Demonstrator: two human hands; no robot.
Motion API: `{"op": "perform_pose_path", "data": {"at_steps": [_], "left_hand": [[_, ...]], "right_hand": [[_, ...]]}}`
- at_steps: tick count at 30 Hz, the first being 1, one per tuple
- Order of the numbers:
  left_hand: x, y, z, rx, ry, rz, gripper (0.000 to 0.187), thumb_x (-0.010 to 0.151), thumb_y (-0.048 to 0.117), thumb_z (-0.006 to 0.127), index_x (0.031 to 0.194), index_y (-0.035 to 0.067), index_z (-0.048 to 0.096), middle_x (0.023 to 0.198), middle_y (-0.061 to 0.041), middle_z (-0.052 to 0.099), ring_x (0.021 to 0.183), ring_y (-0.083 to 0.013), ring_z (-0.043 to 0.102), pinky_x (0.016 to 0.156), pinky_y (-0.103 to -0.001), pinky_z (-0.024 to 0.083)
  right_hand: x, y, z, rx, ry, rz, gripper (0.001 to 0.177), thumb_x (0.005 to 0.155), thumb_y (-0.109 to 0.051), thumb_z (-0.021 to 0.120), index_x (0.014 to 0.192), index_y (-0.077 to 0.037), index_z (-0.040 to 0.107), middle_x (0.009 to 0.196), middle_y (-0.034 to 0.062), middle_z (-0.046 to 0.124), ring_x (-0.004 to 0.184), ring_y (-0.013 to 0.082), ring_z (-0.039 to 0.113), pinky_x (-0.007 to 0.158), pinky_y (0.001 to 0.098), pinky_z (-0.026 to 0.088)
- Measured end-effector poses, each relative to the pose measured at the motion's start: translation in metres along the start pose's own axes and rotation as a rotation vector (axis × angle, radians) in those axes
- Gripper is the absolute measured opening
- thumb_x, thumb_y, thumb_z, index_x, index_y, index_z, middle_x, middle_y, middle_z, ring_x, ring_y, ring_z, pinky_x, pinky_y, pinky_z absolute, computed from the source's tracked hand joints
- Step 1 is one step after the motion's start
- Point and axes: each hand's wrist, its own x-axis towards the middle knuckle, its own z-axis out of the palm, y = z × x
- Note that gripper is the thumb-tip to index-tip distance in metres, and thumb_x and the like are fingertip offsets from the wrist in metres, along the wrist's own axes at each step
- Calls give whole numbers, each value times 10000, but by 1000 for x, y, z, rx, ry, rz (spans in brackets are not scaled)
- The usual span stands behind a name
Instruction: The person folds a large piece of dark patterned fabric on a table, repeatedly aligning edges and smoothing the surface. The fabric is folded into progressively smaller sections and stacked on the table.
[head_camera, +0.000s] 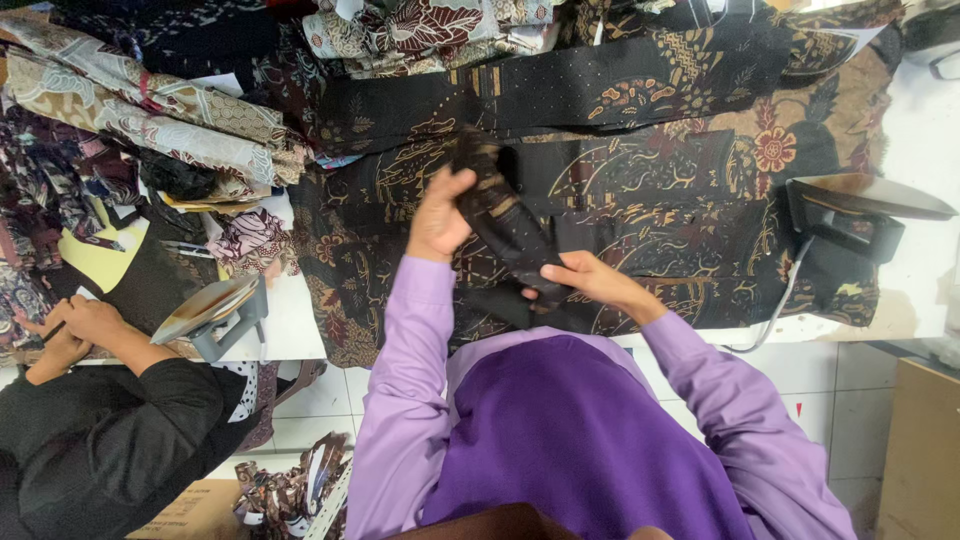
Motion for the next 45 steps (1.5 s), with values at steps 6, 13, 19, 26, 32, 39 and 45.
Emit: {"op": "perform_pose_path", "data": {"at_steps": [6,13,19,26,32,39,45], "left_hand": [[2,66,-33,9,283,374,381,903,104,758,1263,25,658,1230,-116,722,1132,-267,689,1026,-437,554],[18,117,-107,178,545,639,383,888,78,788,1248,40,664,1233,-79,706,1132,-235,680,953,-429,558],[43,127,-146,359,657,610,406,844,0,807,1208,76,645,1147,-67,712,1055,-220,697,861,-439,597],[83,121,-168,610,808,604,537,757,17,851,1239,65,617,1094,-97,690,947,-248,675,768,-424,533],[95,121,-172,1265,1021,710,715,745,35,900,1352,28,523,1367,-199,582,1268,-375,559,1049,-447,445],[82,113,-131,1577,961,687,707,781,-38,748,1439,60,512,1446,-208,576,1370,-394,531,1138,-450,452],[39,89,-74,1950,1038,889,805,741,28,801,1453,25,428,1431,-220,417,1332,-446,433,1121,-562,327]], "right_hand": [[-33,-10,-70,-243,32,10,488,777,-201,825,1200,18,717,910,28,726,774,111,599,681,276,469],[-61,-60,-187,-929,235,228,366,770,-334,888,932,-21,791,791,95,721,768,170,604,670,357,462],[-51,-117,-280,-972,723,218,352,820,-338,852,1078,-107,792,925,107,751,823,275,676,694,414,504],[-16,-136,-337,-1431,966,111,333,906,-398,789,1204,-249,798,1132,113,772,1070,377,699,918,522,480],[5,-142,-349,-1581,1027,69,312,931,-441,782,1176,-247,776,1134,115,776,1062,387,703,1034,665,341],[16,-131,-334,-1699,1162,-158,423,887,-324,800,1263,-171,678,1263,167,680,1279,419,551,1075,706,261],[0,-81,-260,-1606,1273,-576,369,990,-198,743,1309,-110,579,1387,151,559,1382,382,458,1220,620,241]]}}
